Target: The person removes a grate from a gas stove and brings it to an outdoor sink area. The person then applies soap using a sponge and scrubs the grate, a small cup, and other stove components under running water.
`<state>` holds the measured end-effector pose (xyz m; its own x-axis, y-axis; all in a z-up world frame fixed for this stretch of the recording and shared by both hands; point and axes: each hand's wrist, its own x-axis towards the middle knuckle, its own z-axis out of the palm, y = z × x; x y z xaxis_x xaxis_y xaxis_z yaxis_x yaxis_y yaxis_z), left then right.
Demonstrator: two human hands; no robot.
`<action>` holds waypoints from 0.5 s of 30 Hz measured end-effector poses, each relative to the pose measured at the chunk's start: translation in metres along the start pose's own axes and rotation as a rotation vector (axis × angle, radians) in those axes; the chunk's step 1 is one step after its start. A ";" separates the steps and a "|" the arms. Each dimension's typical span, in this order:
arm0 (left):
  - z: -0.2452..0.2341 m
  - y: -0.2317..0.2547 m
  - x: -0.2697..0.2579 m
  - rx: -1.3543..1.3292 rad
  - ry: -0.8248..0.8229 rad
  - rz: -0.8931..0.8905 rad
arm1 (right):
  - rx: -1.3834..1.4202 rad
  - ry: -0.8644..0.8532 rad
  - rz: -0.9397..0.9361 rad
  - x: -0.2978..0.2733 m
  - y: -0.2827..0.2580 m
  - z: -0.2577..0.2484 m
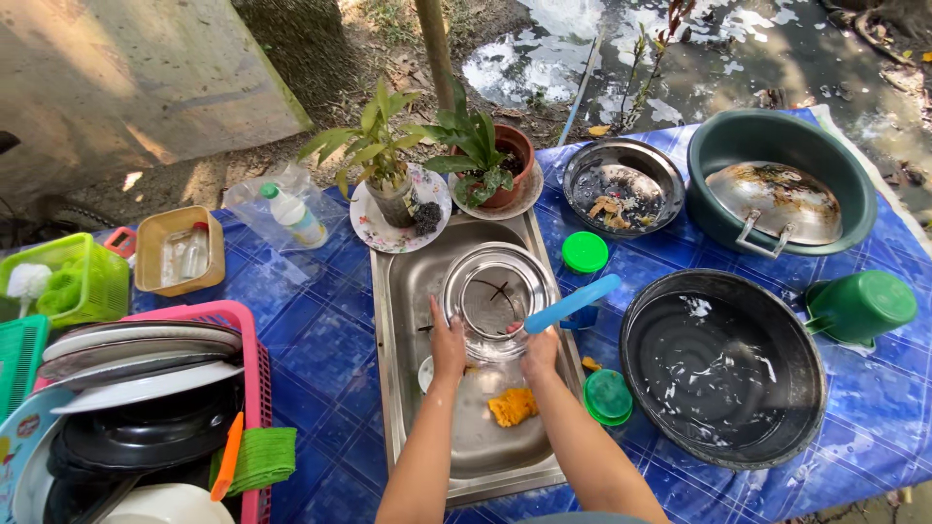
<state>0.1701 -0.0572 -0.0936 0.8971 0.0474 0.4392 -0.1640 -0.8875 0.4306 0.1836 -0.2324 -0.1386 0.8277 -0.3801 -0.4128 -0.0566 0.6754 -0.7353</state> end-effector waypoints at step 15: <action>-0.025 -0.053 -0.026 -0.332 0.219 -0.411 | -1.279 0.077 -0.398 -0.010 0.001 0.013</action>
<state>0.1457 0.0001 -0.1080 0.8141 0.4833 0.3218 0.0284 -0.5867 0.8093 0.1823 -0.2200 -0.1280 0.8787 -0.4744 -0.0529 -0.3347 -0.5332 -0.7769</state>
